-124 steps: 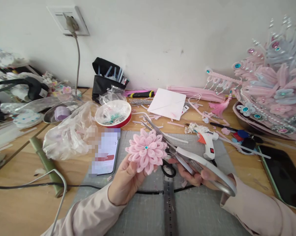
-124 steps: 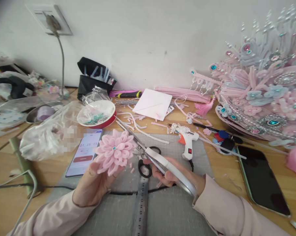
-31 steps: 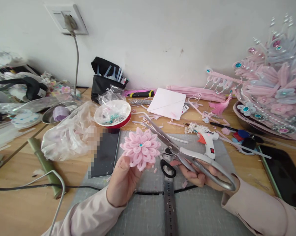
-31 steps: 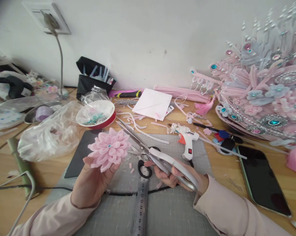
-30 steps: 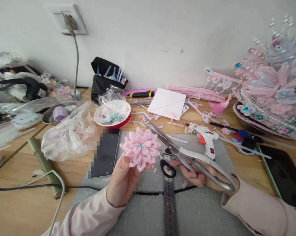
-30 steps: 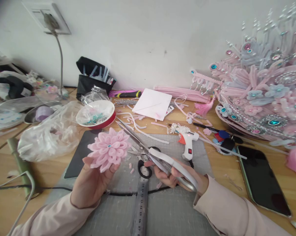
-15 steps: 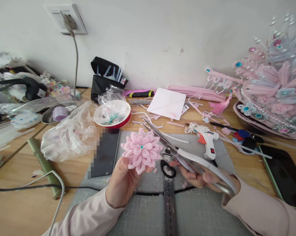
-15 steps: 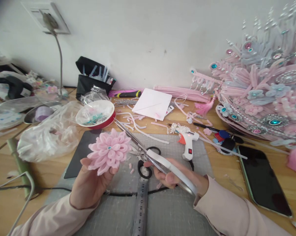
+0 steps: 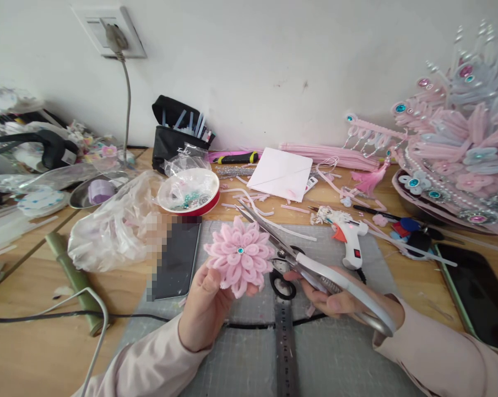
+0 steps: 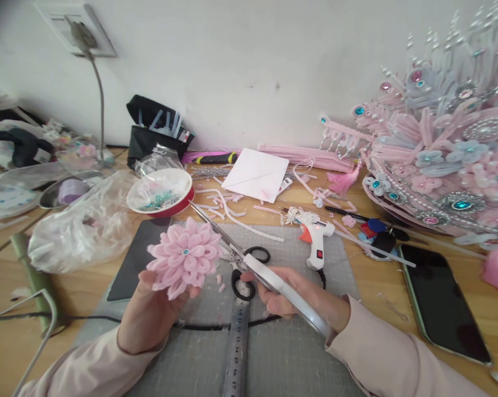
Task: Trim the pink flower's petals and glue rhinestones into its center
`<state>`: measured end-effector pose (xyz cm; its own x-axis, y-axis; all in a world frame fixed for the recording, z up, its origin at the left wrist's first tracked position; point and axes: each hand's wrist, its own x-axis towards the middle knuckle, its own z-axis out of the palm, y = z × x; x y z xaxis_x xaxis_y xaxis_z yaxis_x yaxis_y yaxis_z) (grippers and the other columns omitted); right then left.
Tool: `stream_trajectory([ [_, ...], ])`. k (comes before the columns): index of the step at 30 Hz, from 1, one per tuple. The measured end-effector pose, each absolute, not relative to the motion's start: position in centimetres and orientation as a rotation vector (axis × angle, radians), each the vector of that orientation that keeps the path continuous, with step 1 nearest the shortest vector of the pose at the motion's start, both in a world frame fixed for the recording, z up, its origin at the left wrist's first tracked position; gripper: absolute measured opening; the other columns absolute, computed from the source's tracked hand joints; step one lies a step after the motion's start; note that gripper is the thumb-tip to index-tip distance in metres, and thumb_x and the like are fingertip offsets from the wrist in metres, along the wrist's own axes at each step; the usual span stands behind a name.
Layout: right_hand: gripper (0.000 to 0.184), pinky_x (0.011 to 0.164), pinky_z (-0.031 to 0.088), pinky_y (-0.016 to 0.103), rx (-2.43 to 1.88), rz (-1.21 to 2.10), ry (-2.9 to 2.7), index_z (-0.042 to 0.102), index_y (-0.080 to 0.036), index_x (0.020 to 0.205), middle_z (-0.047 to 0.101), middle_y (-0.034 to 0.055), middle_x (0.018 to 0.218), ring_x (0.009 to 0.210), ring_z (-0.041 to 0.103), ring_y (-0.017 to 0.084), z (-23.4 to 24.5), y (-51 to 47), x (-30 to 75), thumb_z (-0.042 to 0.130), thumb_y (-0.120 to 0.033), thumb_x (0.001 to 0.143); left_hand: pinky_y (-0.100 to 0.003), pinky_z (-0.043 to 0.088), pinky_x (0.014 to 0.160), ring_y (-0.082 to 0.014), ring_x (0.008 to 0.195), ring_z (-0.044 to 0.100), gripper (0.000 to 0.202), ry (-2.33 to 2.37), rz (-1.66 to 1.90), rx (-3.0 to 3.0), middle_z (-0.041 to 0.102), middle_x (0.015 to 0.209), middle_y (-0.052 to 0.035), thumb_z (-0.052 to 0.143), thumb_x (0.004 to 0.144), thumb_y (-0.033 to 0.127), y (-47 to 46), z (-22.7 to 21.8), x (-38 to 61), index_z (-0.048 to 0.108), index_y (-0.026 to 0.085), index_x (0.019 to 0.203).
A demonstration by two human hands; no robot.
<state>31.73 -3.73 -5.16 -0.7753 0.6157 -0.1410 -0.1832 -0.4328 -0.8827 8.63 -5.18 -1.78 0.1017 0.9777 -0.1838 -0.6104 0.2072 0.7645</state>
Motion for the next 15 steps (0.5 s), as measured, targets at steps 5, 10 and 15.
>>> stream_trajectory([
  [5, 0.047, 0.036, 0.024, 0.014, -0.734, 2.261, -1.199, 0.057, -0.020, 0.111, 0.039, -0.0074, 0.060, 0.042, 0.030, 0.002, -4.48, -3.67, 31.33, 0.067, -0.027, 0.065, -0.021, 0.048, 0.046, -0.0122, 0.050, 0.060, 0.039, 0.814, 1.284, 0.601, 0.069, 0.076, -0.0025, 0.074, 0.055, 0.049, -5.20, -2.10, 8.58, 0.067, 0.017, 0.077],
  [10, 0.052, 0.035, 0.023, 0.013, -0.688, 2.274, -1.120, 0.058, -0.018, 0.112, 0.041, -0.0064, 0.062, 0.042, 0.032, 0.001, -4.91, -3.99, 31.31, 0.073, -0.031, 0.064, -0.020, 0.047, 0.045, -0.0117, 0.047, 0.059, 0.040, 0.843, 1.299, 0.614, 0.067, 0.066, -0.0011, 0.073, 0.054, 0.051, -5.24, -2.16, 8.58, 0.067, 0.017, 0.075],
  [15, 0.052, 0.037, 0.024, 0.014, -0.733, 2.280, -1.105, 0.057, -0.016, 0.112, 0.041, -0.0062, 0.062, 0.044, 0.034, 0.002, -5.29, -4.07, 31.39, 0.073, -0.031, 0.065, -0.020, 0.047, 0.044, -0.0115, 0.047, 0.059, 0.040, 0.845, 1.300, 0.614, 0.067, 0.065, -0.0007, 0.074, 0.054, 0.051, -5.14, -1.97, 8.58, 0.068, 0.017, 0.075],
])
